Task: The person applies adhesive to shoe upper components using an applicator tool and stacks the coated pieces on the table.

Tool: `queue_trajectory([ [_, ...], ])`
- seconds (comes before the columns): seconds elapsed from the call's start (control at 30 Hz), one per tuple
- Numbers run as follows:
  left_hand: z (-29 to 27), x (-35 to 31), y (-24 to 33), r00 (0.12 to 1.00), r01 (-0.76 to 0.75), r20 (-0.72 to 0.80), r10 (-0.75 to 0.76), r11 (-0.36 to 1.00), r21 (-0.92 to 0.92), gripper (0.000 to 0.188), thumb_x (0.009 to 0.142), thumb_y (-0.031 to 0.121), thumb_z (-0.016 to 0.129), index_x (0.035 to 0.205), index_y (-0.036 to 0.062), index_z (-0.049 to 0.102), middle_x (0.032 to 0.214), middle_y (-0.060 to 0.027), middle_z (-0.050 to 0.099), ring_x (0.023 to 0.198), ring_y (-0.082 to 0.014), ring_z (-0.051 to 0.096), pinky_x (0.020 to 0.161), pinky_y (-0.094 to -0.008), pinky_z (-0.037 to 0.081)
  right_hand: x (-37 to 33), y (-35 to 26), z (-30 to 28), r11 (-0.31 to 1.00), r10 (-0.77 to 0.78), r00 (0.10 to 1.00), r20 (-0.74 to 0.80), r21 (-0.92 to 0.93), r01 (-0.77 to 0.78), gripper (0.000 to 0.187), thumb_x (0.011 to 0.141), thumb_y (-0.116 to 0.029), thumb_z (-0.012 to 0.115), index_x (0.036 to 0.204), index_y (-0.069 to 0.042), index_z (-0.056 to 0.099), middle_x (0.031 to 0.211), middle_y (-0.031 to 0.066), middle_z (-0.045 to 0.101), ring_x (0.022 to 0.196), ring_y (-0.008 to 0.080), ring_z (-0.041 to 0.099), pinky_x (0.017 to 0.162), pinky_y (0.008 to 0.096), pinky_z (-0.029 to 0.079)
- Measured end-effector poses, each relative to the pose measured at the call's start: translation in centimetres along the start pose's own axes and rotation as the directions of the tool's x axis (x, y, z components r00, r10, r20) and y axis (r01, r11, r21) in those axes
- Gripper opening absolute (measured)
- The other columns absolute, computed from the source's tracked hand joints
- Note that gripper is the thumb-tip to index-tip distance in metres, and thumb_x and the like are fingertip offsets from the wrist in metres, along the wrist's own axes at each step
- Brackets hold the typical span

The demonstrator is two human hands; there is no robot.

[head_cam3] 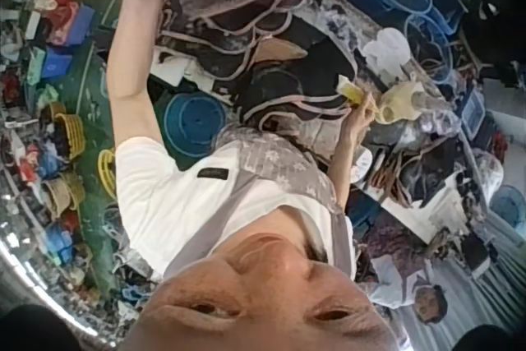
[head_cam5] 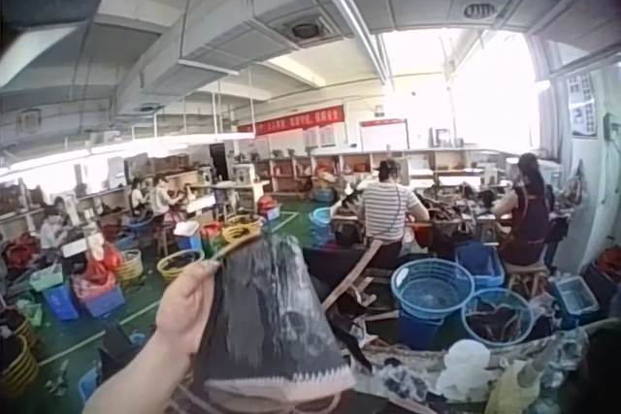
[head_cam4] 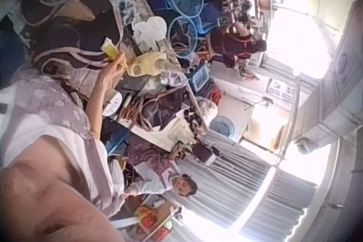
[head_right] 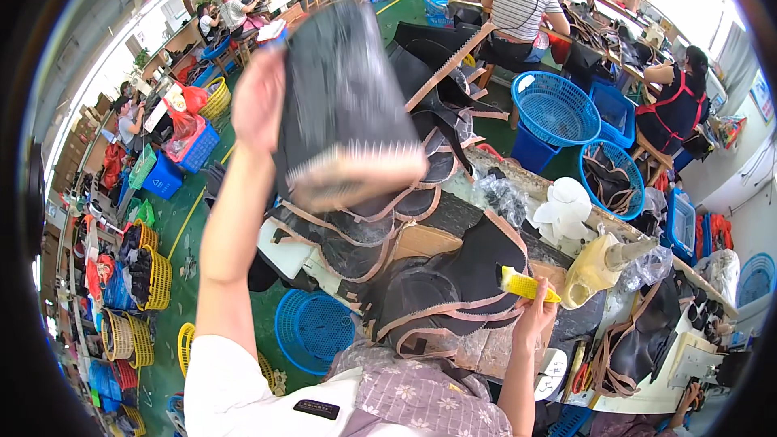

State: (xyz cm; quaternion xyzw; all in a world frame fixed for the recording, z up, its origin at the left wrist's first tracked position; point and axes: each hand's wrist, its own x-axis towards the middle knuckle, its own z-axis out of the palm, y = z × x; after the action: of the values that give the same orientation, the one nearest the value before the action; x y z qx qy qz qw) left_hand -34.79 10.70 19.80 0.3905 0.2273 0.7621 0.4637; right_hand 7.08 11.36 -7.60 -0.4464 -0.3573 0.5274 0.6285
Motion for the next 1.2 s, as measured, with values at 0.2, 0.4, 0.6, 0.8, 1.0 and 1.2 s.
queue_trajectory([
  [0.2, -1.1, 4.5, 6.8, 0.826, 0.128, 0.553, -0.108, 0.992, 0.001, 0.039, 0.097, 0.02, 0.032, 0.127, -0.002, 0.045, 0.125, -0.0145, 0.054, 0.113, -0.0242, 0.053, 0.101, -0.0367, 0.038, -1.3, 0.1, -4.8, 0.997, -0.05, 0.99, -0.134, -0.07, 0.041, 0.025, 0.093, -0.025, 0.056, 0.095, -0.001, 0.06, 0.078, 0.0034, 0.061, 0.052, 0.004, 0.049, 0.039, 0.0173, 0.036],
  [0.4, -20.5, 4.2, 0.4, 0.947, 0.141, -0.308, 0.091, 0.744, 0.653, 0.042, 0.092, 0.023, 0.049, 0.127, 0.0003, 0.048, 0.131, -0.006, 0.048, 0.126, -0.0159, 0.038, 0.109, -0.0294, 0.022, -2.2, 0.4, -10.2, 0.993, 0.005, 0.919, -0.394, -0.108, -0.052, 0.024, 0.09, -0.026, 0.061, 0.094, -0.002, 0.062, 0.078, 0.0024, 0.061, 0.05, 0.005, 0.048, 0.042, 0.0186, 0.038],
  [0.6, -27.8, 2.8, 1.8, 0.917, 0.399, -0.368, -0.156, 0.374, 0.837, 0.043, 0.086, 0.027, 0.049, 0.12, 0.0018, 0.057, 0.112, -0.0044, 0.06, 0.099, -0.0133, 0.055, 0.084, -0.0245, 0.04, 0.6, 0.2, -12.9, 0.93, -0.22, 0.895, -0.388, -0.361, 0.072, 0.023, 0.089, -0.024, 0.062, 0.09, -0.002, 0.062, 0.067, 0.0006, 0.058, 0.052, 0.0053, 0.048, 0.046, 0.019, 0.037],
  [0.8, -12.8, 0.5, -4.9, 0.92, -0.167, 0.26, 0.295, -0.306, 0.937, 0.042, 0.084, 0.009, 0.056, 0.124, -0.0024, 0.049, 0.119, -0.018, 0.055, 0.105, -0.0342, 0.053, 0.095, -0.0398, 0.037, 6.7, -0.2, -14.5, 0.528, -0.43, 0.893, -0.131, -0.839, 0.13, 0.02, 0.087, -0.02, 0.062, 0.091, -0.001, 0.062, 0.072, 0.0091, 0.062, 0.062, 0.0173, 0.059, 0.058, 0.0278, 0.045],
  [1.0, -1.9, -6.9, -15.3, 0.889, -0.449, 0.459, 0.003, -0.203, 0.87, 0.029, 0.077, 0.006, 0.056, 0.105, 0.0056, 0.058, 0.108, -0.0112, 0.056, 0.104, -0.0289, 0.051, 0.093, -0.0397, 0.036, 10.9, 0.3, -15.9, 0.461, -0.252, 0.956, -0.151, -0.887, -0.019, 0.028, 0.088, -0.027, 0.061, 0.09, 0.001, 0.062, 0.069, 0.0112, 0.064, 0.053, 0.016, 0.058, 0.05, 0.0293, 0.044],
  [1.2, -2.3, -10.0, -30.1, 0.911, -0.224, 0.309, -0.274, 0.303, 0.926, 0.049, 0.079, 0.013, 0.062, 0.124, 0.0015, 0.047, 0.126, -0.0149, 0.05, 0.12, -0.0332, 0.044, 0.101, -0.0381, 0.034, 6.7, 2.3, -22.7, 0.948, 0.117, 0.837, -0.534, -0.191, -0.255, 0.027, 0.084, -0.032, 0.061, 0.076, -0.008, 0.053, 0.054, 0.0006, 0.052, 0.039, 0.0104, 0.048, 0.035, 0.0223, 0.037],
])
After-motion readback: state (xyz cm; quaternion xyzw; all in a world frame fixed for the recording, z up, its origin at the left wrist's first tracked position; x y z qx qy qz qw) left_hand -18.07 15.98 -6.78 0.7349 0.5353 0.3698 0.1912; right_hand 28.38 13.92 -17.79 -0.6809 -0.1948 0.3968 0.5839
